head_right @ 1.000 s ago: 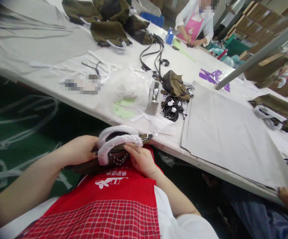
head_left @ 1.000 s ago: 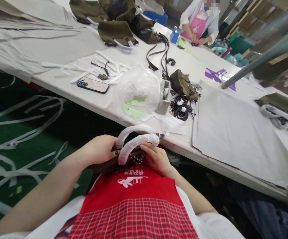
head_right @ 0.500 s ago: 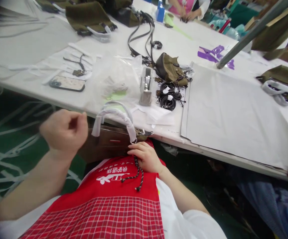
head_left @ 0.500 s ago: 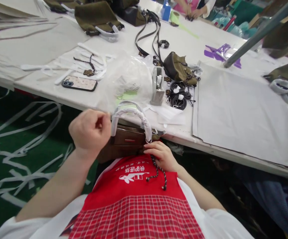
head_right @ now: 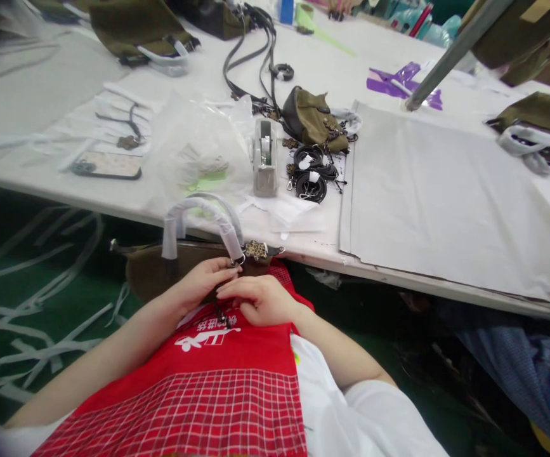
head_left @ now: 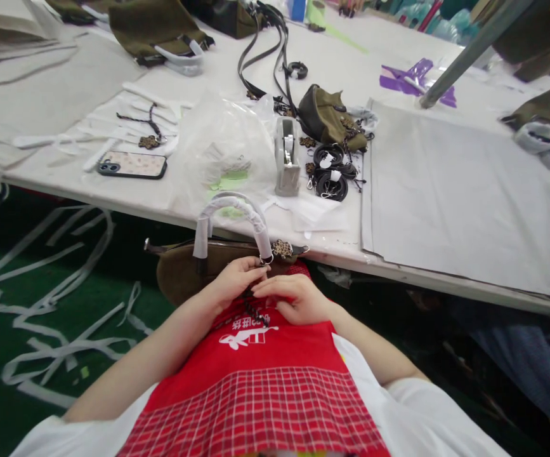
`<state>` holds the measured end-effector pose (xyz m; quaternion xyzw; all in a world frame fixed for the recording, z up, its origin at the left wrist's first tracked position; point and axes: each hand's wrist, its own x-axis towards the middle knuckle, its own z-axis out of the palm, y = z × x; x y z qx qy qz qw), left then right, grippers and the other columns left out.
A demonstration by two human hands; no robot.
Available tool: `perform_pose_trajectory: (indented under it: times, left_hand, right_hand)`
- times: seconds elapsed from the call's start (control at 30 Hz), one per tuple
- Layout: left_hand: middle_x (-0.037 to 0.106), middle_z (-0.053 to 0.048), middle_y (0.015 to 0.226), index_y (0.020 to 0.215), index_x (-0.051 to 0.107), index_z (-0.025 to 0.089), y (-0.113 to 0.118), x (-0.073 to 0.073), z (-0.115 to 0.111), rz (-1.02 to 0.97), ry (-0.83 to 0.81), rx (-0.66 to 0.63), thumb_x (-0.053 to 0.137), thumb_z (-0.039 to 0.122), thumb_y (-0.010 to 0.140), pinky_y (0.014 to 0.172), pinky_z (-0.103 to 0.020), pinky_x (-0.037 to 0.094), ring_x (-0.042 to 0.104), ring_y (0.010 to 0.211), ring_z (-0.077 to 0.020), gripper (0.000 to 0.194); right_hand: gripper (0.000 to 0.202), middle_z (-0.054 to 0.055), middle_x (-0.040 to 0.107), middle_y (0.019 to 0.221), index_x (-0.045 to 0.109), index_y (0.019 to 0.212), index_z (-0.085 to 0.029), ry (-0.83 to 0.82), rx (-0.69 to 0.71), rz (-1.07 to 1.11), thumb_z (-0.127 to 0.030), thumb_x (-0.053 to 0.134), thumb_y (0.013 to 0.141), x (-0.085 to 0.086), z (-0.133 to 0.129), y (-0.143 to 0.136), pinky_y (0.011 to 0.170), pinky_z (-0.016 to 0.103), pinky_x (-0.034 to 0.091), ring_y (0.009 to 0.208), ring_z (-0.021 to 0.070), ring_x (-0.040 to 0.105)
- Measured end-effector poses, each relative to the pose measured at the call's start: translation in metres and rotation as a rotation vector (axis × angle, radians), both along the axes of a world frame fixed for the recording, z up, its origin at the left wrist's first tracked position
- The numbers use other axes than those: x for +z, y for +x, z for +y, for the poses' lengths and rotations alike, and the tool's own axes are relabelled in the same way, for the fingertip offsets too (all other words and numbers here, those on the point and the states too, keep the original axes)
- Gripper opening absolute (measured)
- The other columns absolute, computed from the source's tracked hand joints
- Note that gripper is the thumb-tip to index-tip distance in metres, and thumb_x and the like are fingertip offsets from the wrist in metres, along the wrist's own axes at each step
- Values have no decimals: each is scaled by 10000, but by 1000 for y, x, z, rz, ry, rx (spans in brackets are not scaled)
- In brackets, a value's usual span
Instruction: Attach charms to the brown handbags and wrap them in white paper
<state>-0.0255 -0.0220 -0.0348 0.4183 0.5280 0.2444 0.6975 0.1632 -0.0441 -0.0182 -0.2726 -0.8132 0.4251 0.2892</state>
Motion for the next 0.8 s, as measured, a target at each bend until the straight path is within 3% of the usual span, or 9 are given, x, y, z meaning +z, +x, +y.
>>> perform_pose_trajectory:
  times: [0.07, 0.13, 0.17, 0.23, 0.33, 0.43, 0.57, 0.67, 0.8]
  left_hand:
    - [545, 49, 580, 798, 608, 152, -3, -1, 0, -21, -37, 24, 690, 456, 702, 512, -215, 362, 479, 505, -89, 329]
    - [501, 66, 555, 863, 623, 150, -7, -1, -1, -4, -47, 5, 669, 461, 723, 461, -200, 301, 425, 462, -73, 344]
    - [493, 69, 554, 897, 628, 149, -9, -1, -1, 8, -44, -10, 658, 466, 731, 445, -198, 277, 404, 449, -68, 359]
    - [495, 67, 565, 935, 629, 147, -12, -2, -2, 30, -19, -24, 645, 472, 739, 432, -197, 256, 382, 442, -63, 380]
    - [508, 59, 580, 956, 627, 146, -15, -3, -2, 48, 32, -19, 630, 473, 753, 426, -196, 256, 383, 448, -64, 385]
    - [538, 51, 599, 993, 622, 150, -17, -5, -2, 51, 65, 9, 604, 468, 779, 416, -194, 267, 398, 448, -67, 385]
    - [617, 17, 654, 985, 615, 148, -17, -11, -1, 23, 72, 34, 593, 487, 795, 425, -198, 342, 501, 477, -87, 390]
    - [697, -43, 783, 978, 624, 150, -15, -16, 0, -13, 57, 49, 606, 524, 788, 536, -239, 470, 647, 647, -154, 419]
    - [723, -70, 896, 964, 665, 162, -12, -18, 0, -7, 91, 51, 642, 559, 754, 660, -308, 536, 680, 838, -230, 450]
  right_hand:
    - [425, 27, 718, 995, 661, 1052, -211, 12, -273, -1, -4, 439, 755, 0, 7, 5, 853, 286, 532, 896, 155, 666]
    - [410, 61, 693, 1070, 646, 1097, -202, 63, -471, -81, -25, 466, 774, -1, 21, 9, 917, 344, 505, 983, 191, 638]
    - [430, 87, 663, 1161, 621, 1164, -189, 89, -494, -133, -47, 499, 777, -3, 28, 9, 979, 383, 470, 1077, 218, 602]
    - [521, 127, 584, 1303, 547, 1291, -165, 112, -418, -230, -106, 576, 773, -7, 42, 6, 1059, 436, 400, 1208, 258, 517]
    - [515, 124, 613, 1223, 560, 1283, -174, 105, -337, -364, -171, 640, 775, -13, 52, -3, 1016, 447, 420, 1152, 274, 527]
    - [356, 105, 646, 1067, 638, 1154, -188, 149, -404, -442, -206, 654, 799, -15, 46, -11, 939, 431, 454, 1046, 276, 549]
    - [318, 105, 647, 1057, 634, 1139, -188, 202, -516, -470, -227, 645, 824, -12, 27, -16, 913, 422, 459, 1000, 279, 560]
    - [298, 91, 652, 1028, 633, 1099, -190, 167, -538, -463, -216, 665, 804, -14, 17, -18, 897, 397, 469, 977, 264, 574]
    - [326, 78, 654, 1022, 619, 1091, -180, 97, -545, -413, -264, 703, 788, -21, 11, -22, 897, 368, 483, 972, 241, 591]
